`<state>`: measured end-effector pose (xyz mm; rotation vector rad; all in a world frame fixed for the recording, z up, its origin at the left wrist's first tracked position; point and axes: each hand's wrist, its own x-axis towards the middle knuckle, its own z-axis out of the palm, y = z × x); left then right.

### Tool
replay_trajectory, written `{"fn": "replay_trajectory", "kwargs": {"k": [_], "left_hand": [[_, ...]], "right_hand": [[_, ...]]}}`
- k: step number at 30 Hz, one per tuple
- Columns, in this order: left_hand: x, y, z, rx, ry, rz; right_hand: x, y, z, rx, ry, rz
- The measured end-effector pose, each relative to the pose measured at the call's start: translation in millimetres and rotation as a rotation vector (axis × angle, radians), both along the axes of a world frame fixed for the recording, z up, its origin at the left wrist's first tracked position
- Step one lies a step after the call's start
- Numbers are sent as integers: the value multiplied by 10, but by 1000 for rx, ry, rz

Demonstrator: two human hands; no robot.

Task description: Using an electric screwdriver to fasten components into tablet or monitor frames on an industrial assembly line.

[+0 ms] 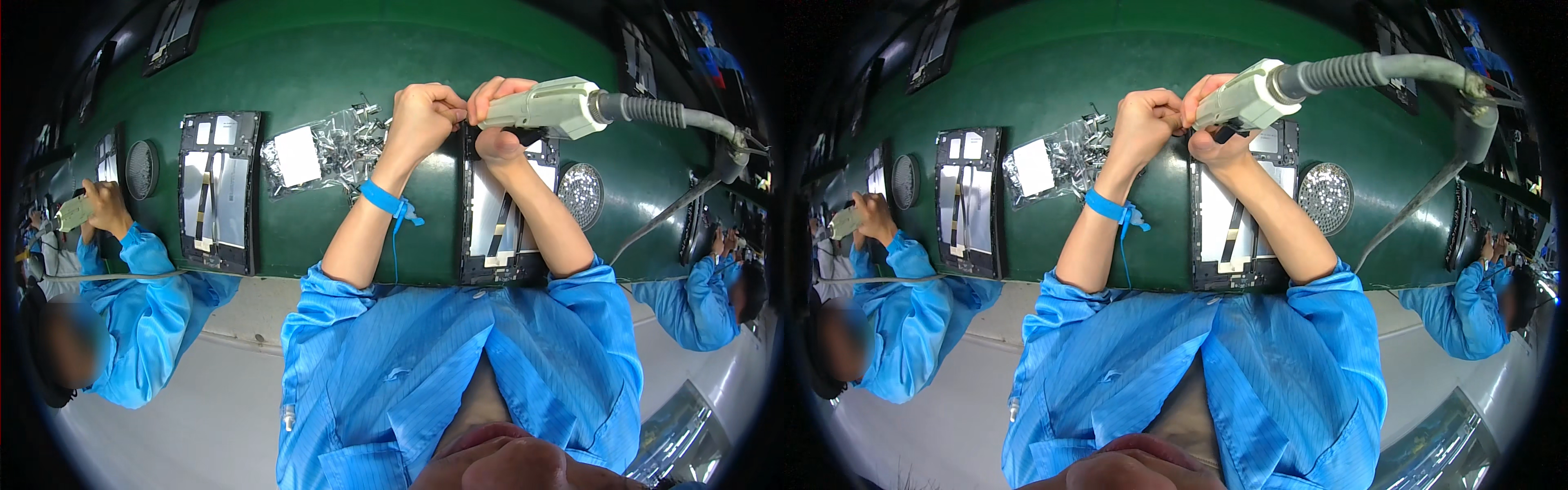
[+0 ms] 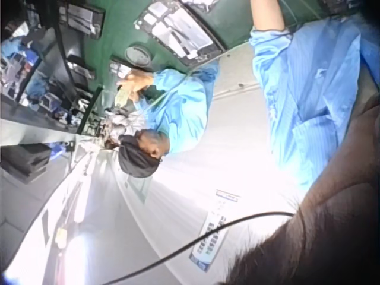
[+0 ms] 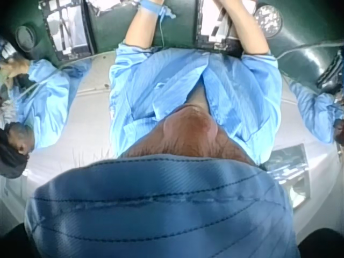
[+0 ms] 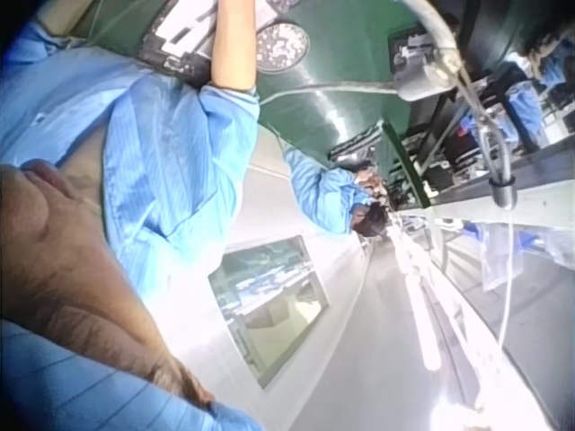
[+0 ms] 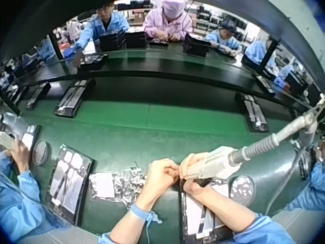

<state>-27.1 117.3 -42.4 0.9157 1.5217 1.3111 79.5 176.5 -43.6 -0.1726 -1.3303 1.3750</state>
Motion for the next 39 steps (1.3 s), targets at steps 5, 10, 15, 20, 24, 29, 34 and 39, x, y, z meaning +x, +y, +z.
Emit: {"fn": "replay_trajectory", "kwargs": {"k": [5,10,15,20,24,29,34,39], "left_hand": [[-7,6,15,-9,-18,-5],[74,-144,170,132,274,122],[701,-1177,487,414,788,46],[1311,-1503,303,417,993,-471],[1205,-1347,279,341,966,-431],[939,-646,291,344,985,-206],[533,466,249,277,1156,-107],[80,1379,202,183,1275,-69]], "right_hand": [[-22,27,58,13,36,32],[273,245,326,-71,114,-195],[1043,380,1041,189,48,-396],[1523,706,1222,362,159,-814],[1800,746,1306,235,128,-784],[2181,974,1392,230,226,-810],[2551,1059,1479,305,283,-849],[2754,1125,1492,365,310,-844]]}}
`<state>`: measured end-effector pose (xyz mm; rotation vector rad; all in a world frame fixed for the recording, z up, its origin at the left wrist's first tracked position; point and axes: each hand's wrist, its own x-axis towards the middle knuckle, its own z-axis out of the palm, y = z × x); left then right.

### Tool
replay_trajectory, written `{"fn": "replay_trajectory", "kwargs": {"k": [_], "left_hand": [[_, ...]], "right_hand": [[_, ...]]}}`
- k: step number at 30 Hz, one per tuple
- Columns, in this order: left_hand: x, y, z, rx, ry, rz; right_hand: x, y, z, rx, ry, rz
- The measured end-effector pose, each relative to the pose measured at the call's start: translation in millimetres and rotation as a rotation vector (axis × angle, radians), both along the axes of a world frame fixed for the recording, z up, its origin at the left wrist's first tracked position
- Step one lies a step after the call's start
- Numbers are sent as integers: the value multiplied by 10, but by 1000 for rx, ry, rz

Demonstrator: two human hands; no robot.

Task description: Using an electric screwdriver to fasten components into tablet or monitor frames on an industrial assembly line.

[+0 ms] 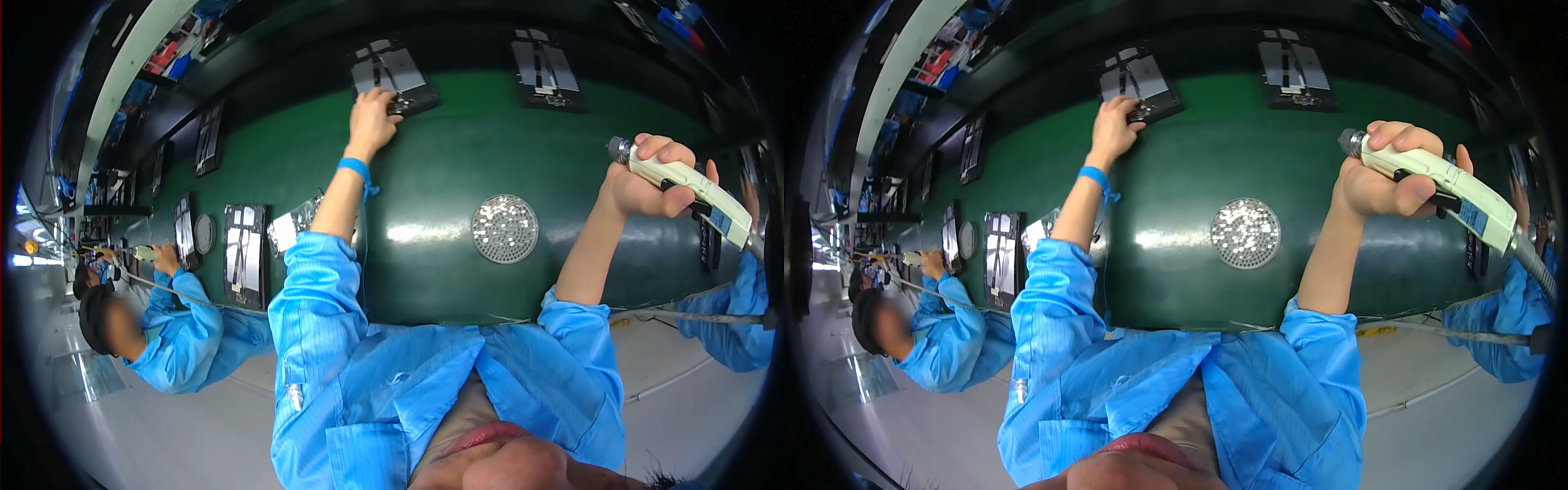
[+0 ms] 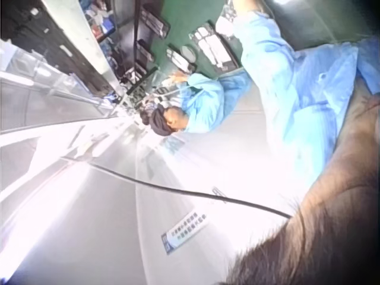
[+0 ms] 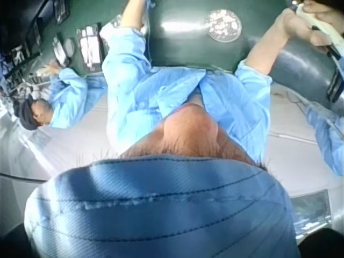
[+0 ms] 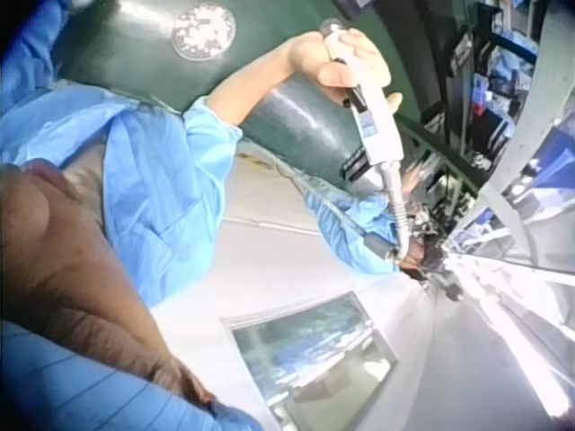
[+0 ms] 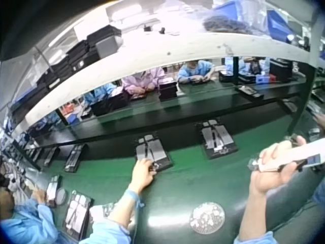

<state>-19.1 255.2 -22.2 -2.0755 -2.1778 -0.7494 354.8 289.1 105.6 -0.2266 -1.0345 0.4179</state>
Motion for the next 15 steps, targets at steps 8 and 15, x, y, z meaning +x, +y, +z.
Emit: {"fn": "replay_trajectory", "kwargs": {"k": [8,15], "left_hand": [[868,578,139,-30,38,14],[1843,1555,-80,-616,-758,415]], "right_hand": [[296,53,-28,126,3,90],[12,-5,-64,68,48,232]]}}
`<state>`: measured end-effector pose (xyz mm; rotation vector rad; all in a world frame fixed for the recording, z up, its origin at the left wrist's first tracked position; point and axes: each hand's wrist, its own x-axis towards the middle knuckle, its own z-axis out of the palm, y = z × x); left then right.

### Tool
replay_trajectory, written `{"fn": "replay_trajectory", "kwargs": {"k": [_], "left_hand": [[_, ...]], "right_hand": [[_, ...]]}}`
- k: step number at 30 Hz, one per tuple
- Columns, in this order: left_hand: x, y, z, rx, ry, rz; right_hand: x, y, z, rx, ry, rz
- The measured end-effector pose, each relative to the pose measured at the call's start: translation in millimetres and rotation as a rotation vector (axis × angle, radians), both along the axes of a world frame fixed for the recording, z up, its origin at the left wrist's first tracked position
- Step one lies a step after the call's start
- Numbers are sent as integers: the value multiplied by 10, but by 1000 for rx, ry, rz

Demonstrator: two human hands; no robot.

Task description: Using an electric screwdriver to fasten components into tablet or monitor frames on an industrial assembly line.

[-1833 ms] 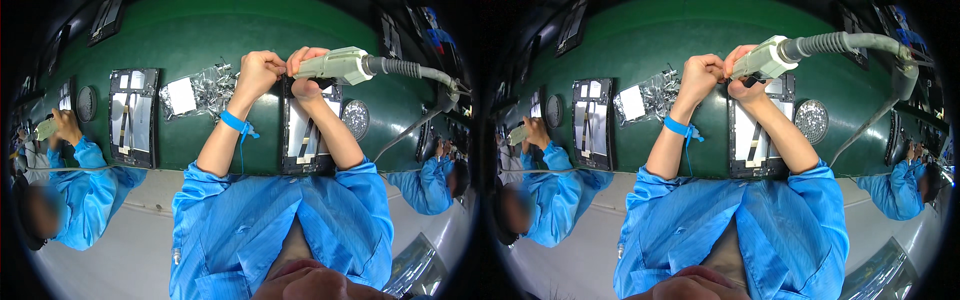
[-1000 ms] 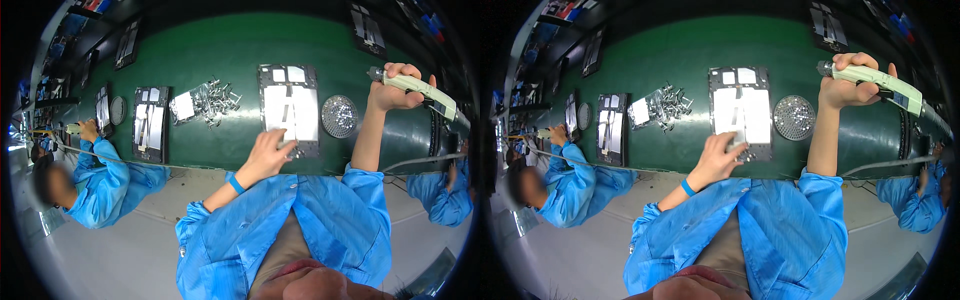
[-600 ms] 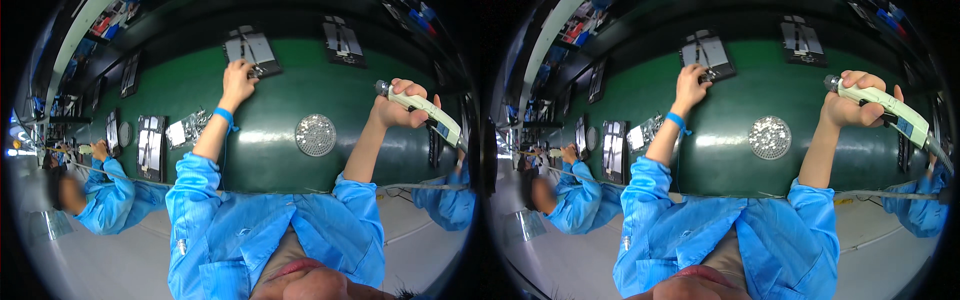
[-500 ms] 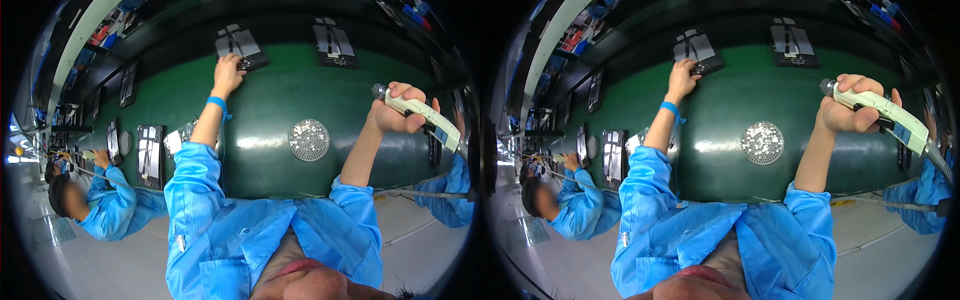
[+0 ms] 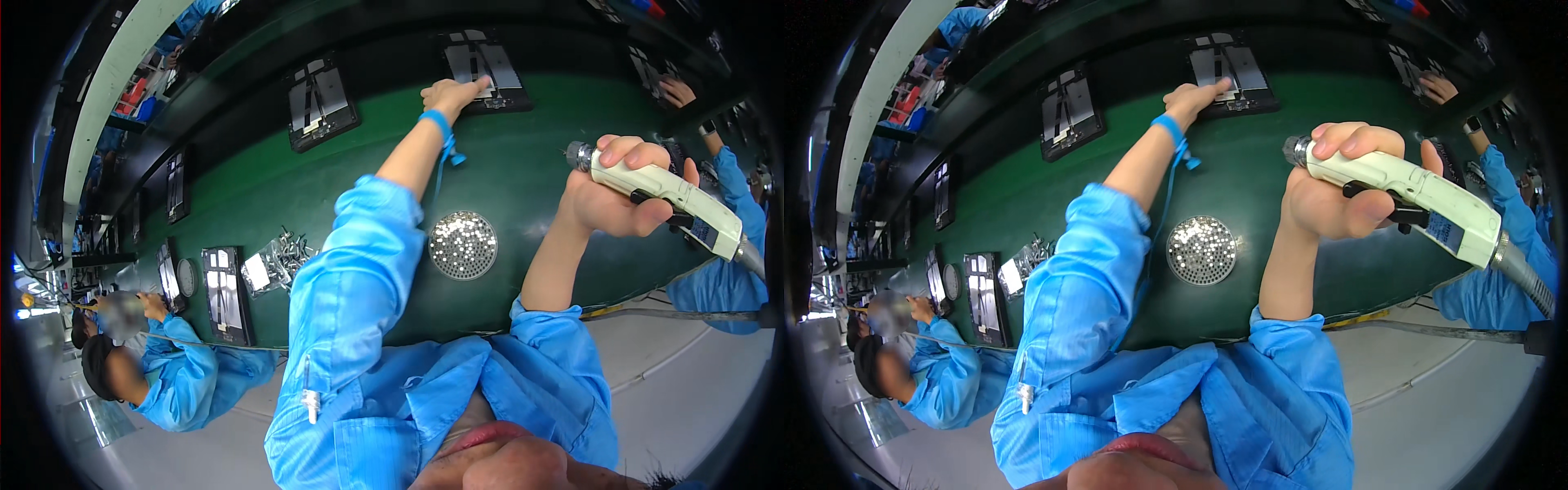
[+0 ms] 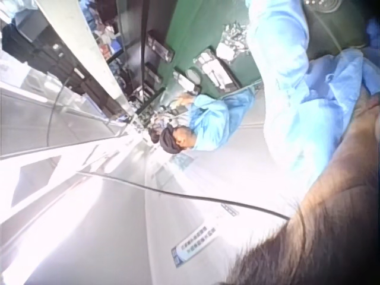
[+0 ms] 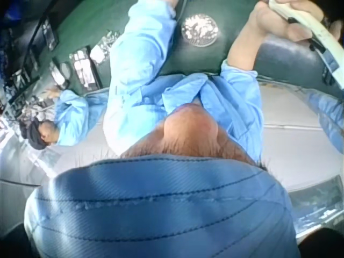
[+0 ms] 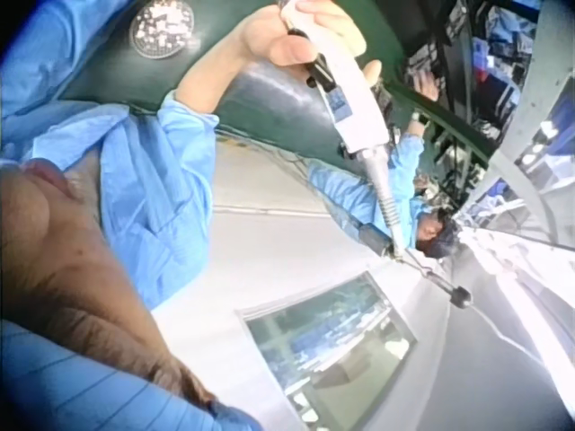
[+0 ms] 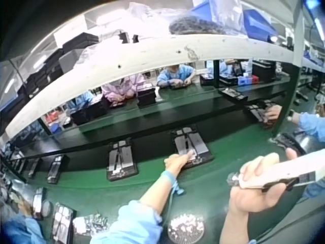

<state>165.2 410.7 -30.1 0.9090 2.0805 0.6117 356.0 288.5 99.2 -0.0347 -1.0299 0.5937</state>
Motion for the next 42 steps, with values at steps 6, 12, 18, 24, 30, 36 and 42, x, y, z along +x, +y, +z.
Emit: {"fn": "replay_trajectory", "kwargs": {"k": [6,12,18,24,30,36,42], "left_hand": [[300,183,151,-186,53,272],[275,-110,230,583,-271,313],[-1179,-2060,525,700,-693,165],[-1088,-3710,439,539,-642,317],[-735,-4368,225,460,-258,154],[-687,-4478,116,468,147,-76],[-667,-4525,14,539,242,-88]], "right_hand": [[31,-70,43,-5,15,12],[77,-58,47,77,-79,131],[-263,-640,-276,-241,-215,501],[-325,-1026,-892,-463,-377,526],[-511,-1110,-1159,-465,-383,586],[-547,-1174,-1285,-490,-358,526],[-634,-1160,-1329,-503,-378,532]]}}
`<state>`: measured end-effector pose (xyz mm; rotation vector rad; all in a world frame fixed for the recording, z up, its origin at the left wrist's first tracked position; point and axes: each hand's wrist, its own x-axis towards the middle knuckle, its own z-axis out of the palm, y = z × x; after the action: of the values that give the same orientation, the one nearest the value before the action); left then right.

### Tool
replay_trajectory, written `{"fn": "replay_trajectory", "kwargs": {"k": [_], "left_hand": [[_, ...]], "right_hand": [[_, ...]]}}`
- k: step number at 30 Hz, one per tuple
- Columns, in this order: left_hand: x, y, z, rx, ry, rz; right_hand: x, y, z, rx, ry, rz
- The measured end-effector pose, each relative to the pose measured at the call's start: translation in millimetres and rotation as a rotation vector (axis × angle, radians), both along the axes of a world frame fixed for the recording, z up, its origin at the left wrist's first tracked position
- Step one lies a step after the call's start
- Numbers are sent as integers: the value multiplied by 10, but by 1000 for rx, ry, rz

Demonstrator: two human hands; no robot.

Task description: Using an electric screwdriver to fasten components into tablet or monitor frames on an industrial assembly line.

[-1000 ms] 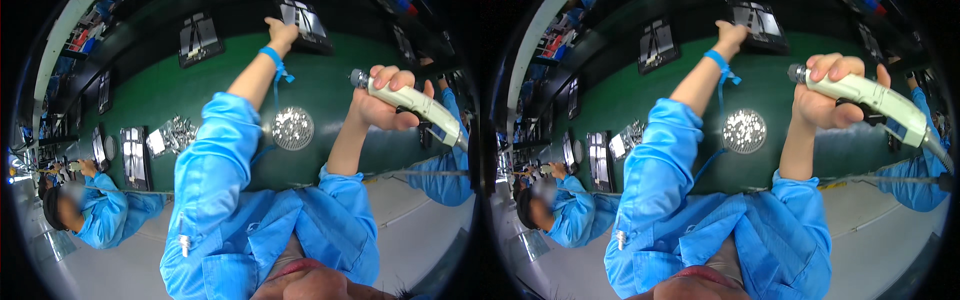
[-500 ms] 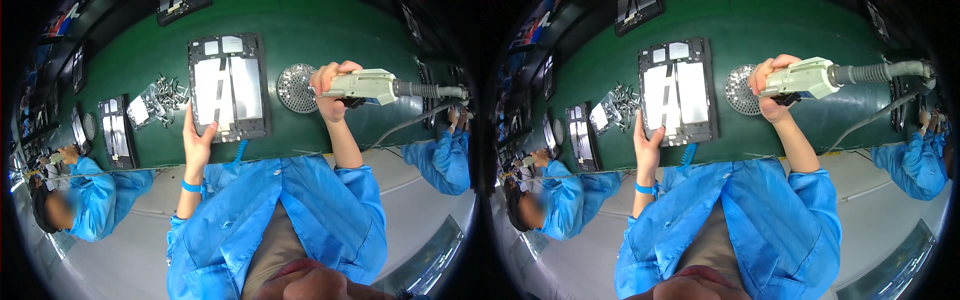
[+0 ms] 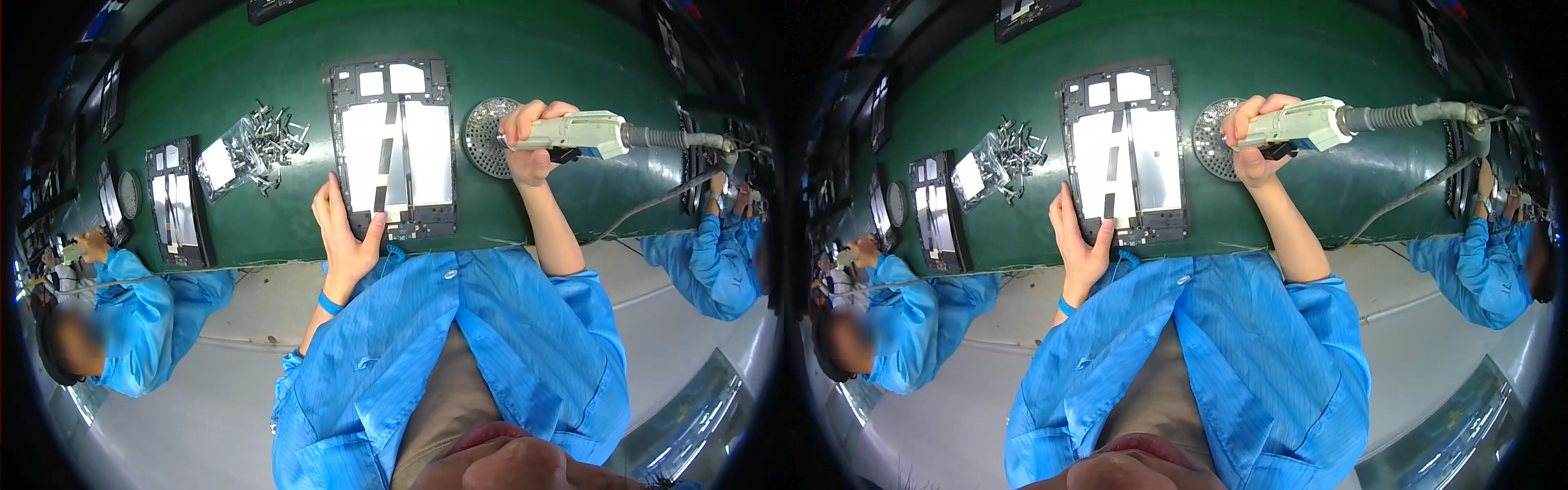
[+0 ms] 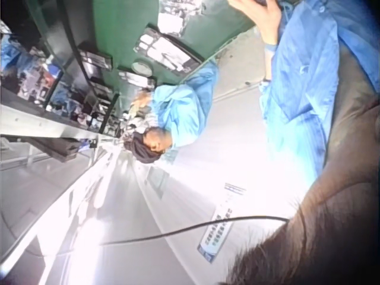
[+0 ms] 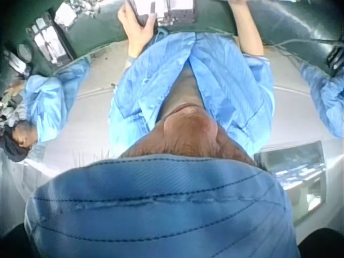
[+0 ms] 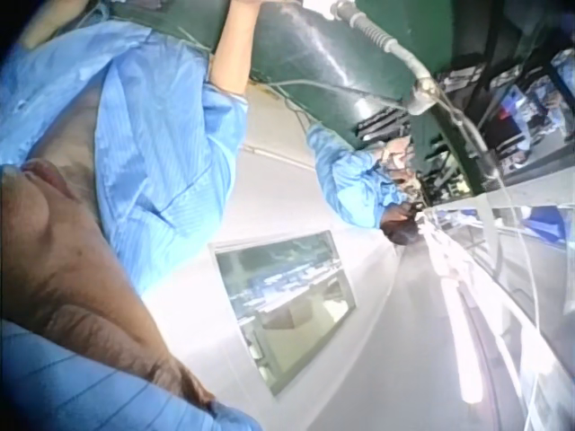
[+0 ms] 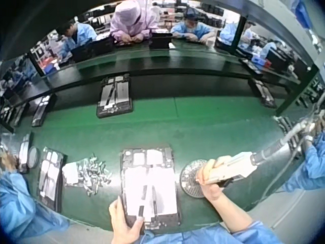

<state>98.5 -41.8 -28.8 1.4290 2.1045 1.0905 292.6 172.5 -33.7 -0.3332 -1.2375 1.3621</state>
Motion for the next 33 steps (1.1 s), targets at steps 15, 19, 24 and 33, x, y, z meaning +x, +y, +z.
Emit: {"fn": "replay_trajectory", "kwargs": {"k": [15,19,24,33], "left_hand": [[-29,24,-15,13,5,26],[15,230,212,97,104,73],[221,931,676,115,221,-453],[488,1813,69,253,393,-691]], "right_hand": [[-49,14,-76,11,26,-20],[-55,42,-55,26,105,-41],[9,5,143,21,107,36],[64,-13,225,35,138,-5]]}}
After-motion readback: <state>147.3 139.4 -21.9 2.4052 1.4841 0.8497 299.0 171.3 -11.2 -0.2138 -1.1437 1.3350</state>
